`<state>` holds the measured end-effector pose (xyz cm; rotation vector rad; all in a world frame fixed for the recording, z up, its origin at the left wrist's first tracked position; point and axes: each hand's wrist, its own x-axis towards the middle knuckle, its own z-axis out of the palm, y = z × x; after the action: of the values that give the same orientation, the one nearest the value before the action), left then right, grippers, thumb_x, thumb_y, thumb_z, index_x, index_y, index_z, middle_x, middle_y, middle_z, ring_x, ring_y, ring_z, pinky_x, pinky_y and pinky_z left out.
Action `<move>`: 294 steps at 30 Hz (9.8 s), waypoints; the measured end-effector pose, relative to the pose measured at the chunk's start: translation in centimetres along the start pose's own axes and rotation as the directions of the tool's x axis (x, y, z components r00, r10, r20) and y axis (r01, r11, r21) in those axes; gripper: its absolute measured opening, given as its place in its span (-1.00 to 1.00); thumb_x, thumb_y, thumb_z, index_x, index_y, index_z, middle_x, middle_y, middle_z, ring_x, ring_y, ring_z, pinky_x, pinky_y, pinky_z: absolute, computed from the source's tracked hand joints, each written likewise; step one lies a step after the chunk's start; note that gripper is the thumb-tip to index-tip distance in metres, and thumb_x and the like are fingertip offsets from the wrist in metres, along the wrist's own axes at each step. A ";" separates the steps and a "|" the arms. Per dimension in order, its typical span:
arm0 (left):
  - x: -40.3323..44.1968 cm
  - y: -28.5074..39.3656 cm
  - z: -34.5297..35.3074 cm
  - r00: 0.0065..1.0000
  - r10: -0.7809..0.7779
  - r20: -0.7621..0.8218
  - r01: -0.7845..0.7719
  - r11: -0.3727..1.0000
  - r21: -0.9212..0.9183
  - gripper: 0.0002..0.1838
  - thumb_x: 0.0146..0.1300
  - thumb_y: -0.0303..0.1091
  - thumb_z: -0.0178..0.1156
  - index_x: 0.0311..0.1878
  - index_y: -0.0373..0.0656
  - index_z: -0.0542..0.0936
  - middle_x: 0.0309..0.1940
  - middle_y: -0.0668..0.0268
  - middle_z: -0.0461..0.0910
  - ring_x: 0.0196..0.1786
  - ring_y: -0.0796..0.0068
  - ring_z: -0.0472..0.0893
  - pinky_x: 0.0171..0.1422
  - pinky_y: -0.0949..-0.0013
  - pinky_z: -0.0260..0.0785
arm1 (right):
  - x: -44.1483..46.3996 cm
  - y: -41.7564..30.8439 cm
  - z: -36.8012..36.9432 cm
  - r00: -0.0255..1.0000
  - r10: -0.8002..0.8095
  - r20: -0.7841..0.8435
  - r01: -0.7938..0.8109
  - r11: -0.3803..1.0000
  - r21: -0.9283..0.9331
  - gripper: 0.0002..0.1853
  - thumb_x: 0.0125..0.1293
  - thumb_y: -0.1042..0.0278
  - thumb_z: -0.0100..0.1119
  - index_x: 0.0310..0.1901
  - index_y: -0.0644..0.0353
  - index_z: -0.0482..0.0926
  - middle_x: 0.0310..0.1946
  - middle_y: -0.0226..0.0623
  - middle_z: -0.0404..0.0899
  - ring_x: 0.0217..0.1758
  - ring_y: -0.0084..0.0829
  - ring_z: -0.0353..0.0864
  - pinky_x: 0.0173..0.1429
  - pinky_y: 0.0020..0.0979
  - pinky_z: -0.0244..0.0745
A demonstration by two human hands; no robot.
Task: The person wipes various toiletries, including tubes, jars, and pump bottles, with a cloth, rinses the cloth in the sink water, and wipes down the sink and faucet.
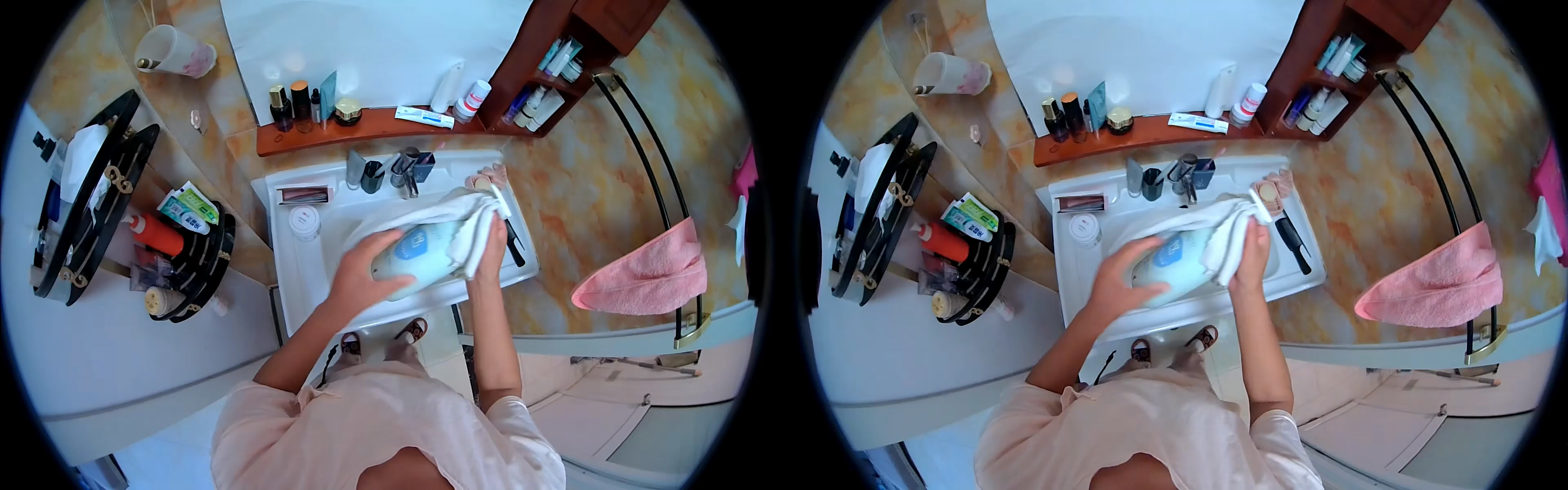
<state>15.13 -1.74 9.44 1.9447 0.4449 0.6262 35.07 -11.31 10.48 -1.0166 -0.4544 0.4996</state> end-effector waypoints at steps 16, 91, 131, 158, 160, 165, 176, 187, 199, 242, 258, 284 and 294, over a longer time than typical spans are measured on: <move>-1.4 -3.4 5.0 0.962 -0.273 0.023 0.170 0.529 -0.831 -0.29 0.00 -0.30 0.35 0.21 -0.21 0.24 0.06 0.14 0.43 0.05 0.23 0.51 0.11 0.22 0.38 | 1.8 0.5 -0.7 0.991 0.127 0.042 -0.126 0.992 -0.028 -0.74 0.40 0.20 -0.10 -0.13 0.22 0.46 -0.34 -0.40 0.53 -0.35 -0.60 0.53 -0.26 -0.54 0.46; 7.4 -1.3 2.3 0.864 -0.476 -0.166 0.086 0.464 -0.882 -0.37 0.21 -0.11 0.21 0.25 -0.17 0.21 0.06 0.23 0.40 0.08 0.43 0.43 0.11 0.37 0.32 | -3.2 3.8 5.3 0.771 -0.160 0.616 0.630 0.330 -0.703 -0.49 0.25 0.33 0.01 0.18 0.41 0.23 0.18 0.23 0.20 0.26 0.06 0.21 0.30 -0.23 0.12; 7.5 2.0 2.6 0.934 -0.011 -0.356 -0.229 0.748 -0.623 -0.29 -0.02 -0.28 0.37 0.19 -0.19 0.25 -0.02 0.26 0.42 0.02 0.46 0.44 0.10 0.38 0.33 | -1.3 -1.1 4.7 0.853 -0.138 0.504 0.419 0.756 -0.502 -0.50 0.36 0.19 -0.16 0.18 0.44 0.24 0.05 0.14 0.37 0.12 0.04 0.38 0.21 -0.17 0.22; 9.5 3.0 4.3 0.883 -0.334 -0.330 -0.166 0.436 -0.884 -0.36 0.04 -0.19 0.37 0.13 -0.22 0.32 -0.05 0.23 0.48 -0.02 0.41 0.52 0.07 0.31 0.40 | 0.2 1.6 3.1 0.961 0.272 0.038 -0.263 0.871 0.415 -0.46 0.40 0.01 -0.14 0.21 0.29 0.25 0.07 -0.18 0.45 0.09 -0.32 0.48 0.16 -0.30 0.39; 10.5 2.9 3.7 0.883 -0.438 -0.166 -0.089 0.191 -0.978 -0.37 0.11 -0.08 0.29 0.15 -0.20 0.32 -0.03 0.22 0.47 -0.01 0.37 0.52 0.09 0.27 0.40 | -0.9 2.1 3.3 0.981 0.196 -0.005 -0.177 0.894 0.412 -0.44 0.41 -0.01 -0.18 0.24 0.28 0.21 0.14 -0.18 0.39 0.15 -0.29 0.43 0.22 -0.28 0.33; 11.4 2.6 3.4 0.898 -0.437 0.048 0.060 0.014 -0.998 -0.35 0.19 0.15 0.13 0.19 -0.11 0.32 -0.03 0.23 0.48 -0.03 0.31 0.53 0.10 0.16 0.42 | -3.5 1.4 1.7 0.999 0.031 -0.013 -0.028 0.974 0.224 -0.42 0.44 -0.02 -0.26 0.28 0.30 0.14 0.23 -0.19 0.28 0.26 -0.34 0.31 0.28 -0.30 0.27; 11.5 4.9 6.8 0.972 -0.208 0.107 0.111 0.008 -0.994 -0.37 0.25 0.24 -0.05 0.13 -0.10 0.39 -0.06 0.28 0.51 -0.05 0.38 0.53 0.07 0.29 0.42 | -1.8 -2.6 2.6 0.753 -0.548 0.364 0.657 0.594 -0.465 -0.38 0.15 0.18 0.19 0.15 0.42 0.32 0.13 -0.04 0.38 0.25 -0.23 0.30 0.36 -0.27 0.06; 10.5 3.9 5.7 0.984 -0.137 0.117 0.153 0.287 -0.946 -0.29 0.31 0.26 -0.21 0.31 -0.11 0.21 0.18 0.28 0.35 0.17 0.43 0.40 0.24 0.31 0.28 | -2.5 -4.3 3.8 0.996 -0.089 0.022 0.085 0.986 0.141 -0.49 0.38 0.10 -0.05 0.18 0.36 0.30 0.07 -0.20 0.41 0.11 -0.42 0.41 0.16 -0.42 0.30; 6.5 6.2 3.6 0.983 -0.027 0.181 0.161 0.597 -0.786 -0.07 0.07 -0.12 0.28 0.41 -0.11 -0.03 0.21 0.22 0.25 0.20 0.39 0.33 0.27 0.35 0.20 | 0.3 -4.4 3.8 0.957 -0.138 0.256 0.171 0.979 -0.111 -0.54 0.37 0.18 -0.10 0.14 0.38 0.30 -0.04 -0.22 0.44 -0.02 -0.46 0.44 0.04 -0.46 0.34; 4.4 3.1 4.4 0.952 -0.171 -0.254 -0.224 0.177 -0.958 -0.40 0.15 -0.25 0.17 0.21 -0.26 0.22 -0.01 0.15 0.43 0.01 0.33 0.50 0.11 0.27 0.41 | -7.3 -2.5 3.4 0.936 -0.141 0.322 0.210 0.960 -0.188 -0.36 0.21 0.27 0.19 0.25 0.36 0.19 0.11 -0.18 0.38 0.17 -0.41 0.36 0.22 -0.41 0.25; 4.8 2.5 4.2 0.914 -0.267 -0.306 -0.248 0.230 -0.941 -0.42 0.17 -0.25 0.15 0.21 -0.25 0.22 0.00 0.18 0.42 0.02 0.35 0.49 0.11 0.28 0.40 | -6.6 -1.5 4.4 0.970 -0.079 0.231 0.122 0.976 -0.178 -0.50 0.30 0.29 0.12 0.20 0.31 0.28 0.02 -0.30 0.46 0.02 -0.56 0.44 0.05 -0.53 0.37; 5.6 1.8 2.4 0.944 -0.196 -0.264 -0.206 0.272 -0.940 -0.40 0.21 -0.09 0.10 0.19 -0.32 0.27 0.00 0.16 0.48 0.03 0.35 0.52 0.11 0.31 0.42 | -7.3 -0.8 2.8 0.949 0.161 0.272 -0.133 0.984 -0.119 -0.39 0.17 0.49 0.13 0.26 0.30 0.16 0.11 -0.26 0.37 0.16 -0.44 0.38 0.22 -0.38 0.29; 5.6 3.4 2.7 0.929 -0.190 -0.317 -0.272 0.231 -0.934 -0.37 0.11 -0.14 0.22 0.16 -0.29 0.26 -0.03 0.17 0.47 -0.04 0.37 0.55 0.00 0.32 0.49 | -7.4 -1.3 2.5 0.941 0.224 0.252 -0.267 0.952 0.152 -0.31 0.11 0.35 0.06 0.29 0.36 0.11 0.19 -0.18 0.30 0.25 -0.33 0.31 0.32 -0.32 0.19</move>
<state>21.34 -2.02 12.83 0.5476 0.1093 1.0043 27.96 -14.48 11.82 -0.8425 -0.4808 0.8779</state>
